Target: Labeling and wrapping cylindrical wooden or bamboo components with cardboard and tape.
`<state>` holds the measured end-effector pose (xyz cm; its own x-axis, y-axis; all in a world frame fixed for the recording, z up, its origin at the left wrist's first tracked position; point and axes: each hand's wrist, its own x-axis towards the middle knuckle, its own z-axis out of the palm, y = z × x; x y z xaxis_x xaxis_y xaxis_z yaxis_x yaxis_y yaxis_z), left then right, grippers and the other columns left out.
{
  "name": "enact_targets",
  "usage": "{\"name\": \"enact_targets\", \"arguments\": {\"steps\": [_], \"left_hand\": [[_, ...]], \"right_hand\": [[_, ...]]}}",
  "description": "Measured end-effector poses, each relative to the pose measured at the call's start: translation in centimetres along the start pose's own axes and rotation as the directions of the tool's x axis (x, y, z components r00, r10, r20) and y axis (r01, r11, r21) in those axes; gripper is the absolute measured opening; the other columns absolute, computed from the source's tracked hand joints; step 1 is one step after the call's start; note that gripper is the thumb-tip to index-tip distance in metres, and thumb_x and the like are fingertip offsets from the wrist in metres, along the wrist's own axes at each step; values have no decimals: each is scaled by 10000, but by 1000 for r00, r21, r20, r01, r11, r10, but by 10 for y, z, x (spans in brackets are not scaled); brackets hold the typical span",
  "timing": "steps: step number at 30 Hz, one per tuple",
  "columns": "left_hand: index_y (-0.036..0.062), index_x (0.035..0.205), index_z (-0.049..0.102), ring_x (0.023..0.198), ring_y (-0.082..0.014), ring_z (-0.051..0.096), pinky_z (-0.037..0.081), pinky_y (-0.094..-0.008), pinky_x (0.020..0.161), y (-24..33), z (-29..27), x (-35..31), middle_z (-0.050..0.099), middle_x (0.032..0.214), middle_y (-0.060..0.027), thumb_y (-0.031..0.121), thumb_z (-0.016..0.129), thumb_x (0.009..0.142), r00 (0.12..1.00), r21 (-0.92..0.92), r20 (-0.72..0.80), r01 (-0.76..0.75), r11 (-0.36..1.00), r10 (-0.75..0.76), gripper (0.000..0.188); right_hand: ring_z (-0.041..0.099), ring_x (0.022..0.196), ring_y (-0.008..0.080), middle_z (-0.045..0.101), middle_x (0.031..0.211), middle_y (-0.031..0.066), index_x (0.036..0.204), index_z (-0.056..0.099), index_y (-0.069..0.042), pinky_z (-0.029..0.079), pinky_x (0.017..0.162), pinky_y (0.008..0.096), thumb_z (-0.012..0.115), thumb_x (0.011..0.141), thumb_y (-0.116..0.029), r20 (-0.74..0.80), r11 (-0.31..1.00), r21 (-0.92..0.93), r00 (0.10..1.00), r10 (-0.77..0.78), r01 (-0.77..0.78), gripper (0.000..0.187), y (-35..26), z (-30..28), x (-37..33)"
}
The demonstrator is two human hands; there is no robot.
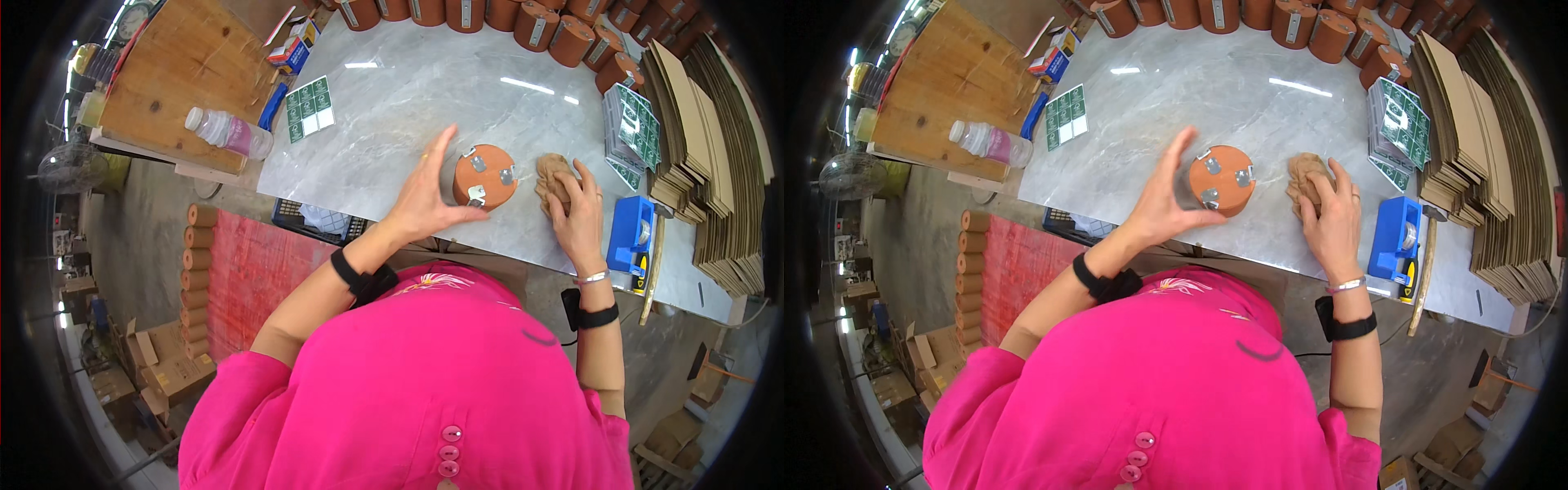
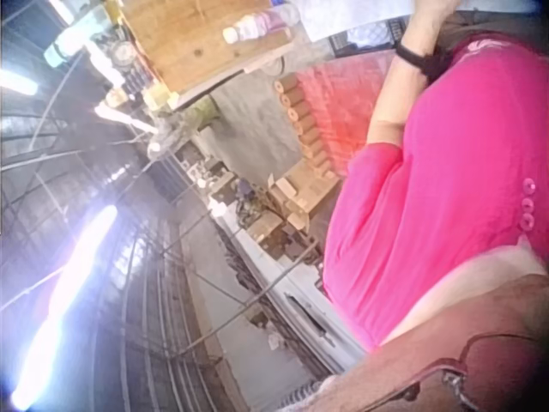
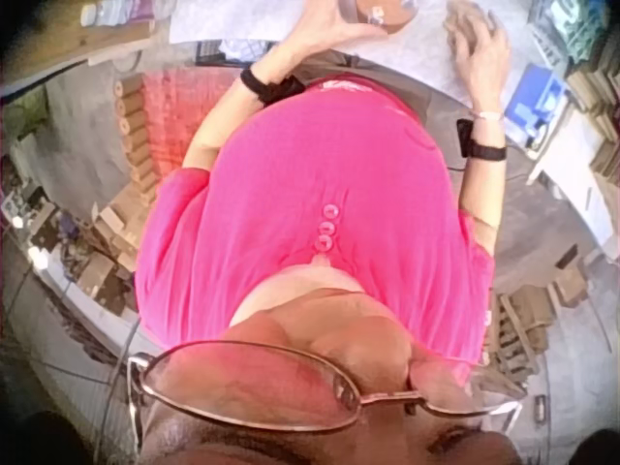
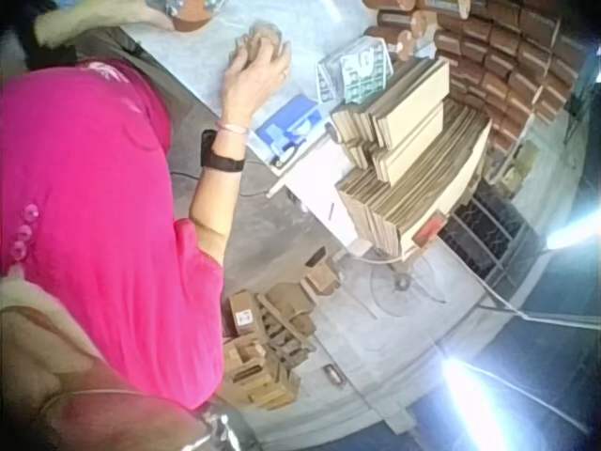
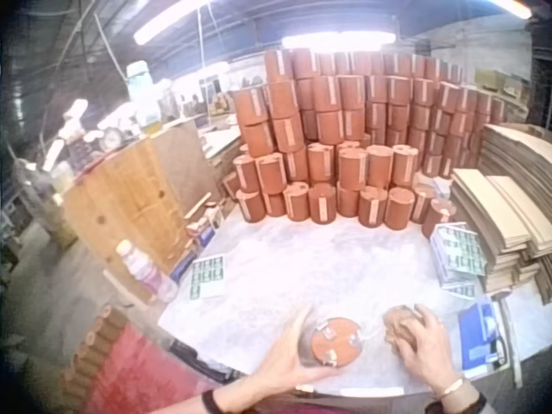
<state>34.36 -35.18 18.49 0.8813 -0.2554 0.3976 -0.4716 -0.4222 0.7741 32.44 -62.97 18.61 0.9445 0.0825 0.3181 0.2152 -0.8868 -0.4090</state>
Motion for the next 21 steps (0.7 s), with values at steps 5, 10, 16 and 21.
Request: {"name": "enact_targets", "arguments": {"steps": [5,10,16,21], "left_hand": [[64,1445,375,1312,-252,504,434,-427,1078,5,17,19,516,1393,-134,435,855,756,882,-452,347,456,766,-320,918],[115,1400,444,1252,-252,545,487,-454,1028,16,6,31,534,1339,-98,696,476,935,627,-821,528,550,-154,-573,744],[110,1322,505,1193,-312,574,500,-469,1003,-16,13,32,578,1265,-118,636,403,991,744,-775,580,377,-507,-332,630],[98,1270,548,1175,-425,556,499,-541,966,14,-16,35,602,1197,-158,566,386,1020,793,-786,541,358,-503,-280,555]], "right_hand": [[597,1060,350,623,1108,171,1087,649,-52,488,897,428,706,803,-50,-19,995,97,1000,25,-23,289,13,16,14],[617,1012,324,623,1094,167,1096,650,-29,501,875,398,699,797,-19,-108,883,469,992,60,-3,304,-44,-14,31],[612,983,353,611,1076,142,1070,657,-42,509,856,398,688,740,37,-345,841,315,879,-329,439,341,-136,7,46],[607,964,372,609,1062,138,1016,668,-42,513,814,412,683,714,57,-223,745,444,867,-445,497,319,-142,10,26]]}}
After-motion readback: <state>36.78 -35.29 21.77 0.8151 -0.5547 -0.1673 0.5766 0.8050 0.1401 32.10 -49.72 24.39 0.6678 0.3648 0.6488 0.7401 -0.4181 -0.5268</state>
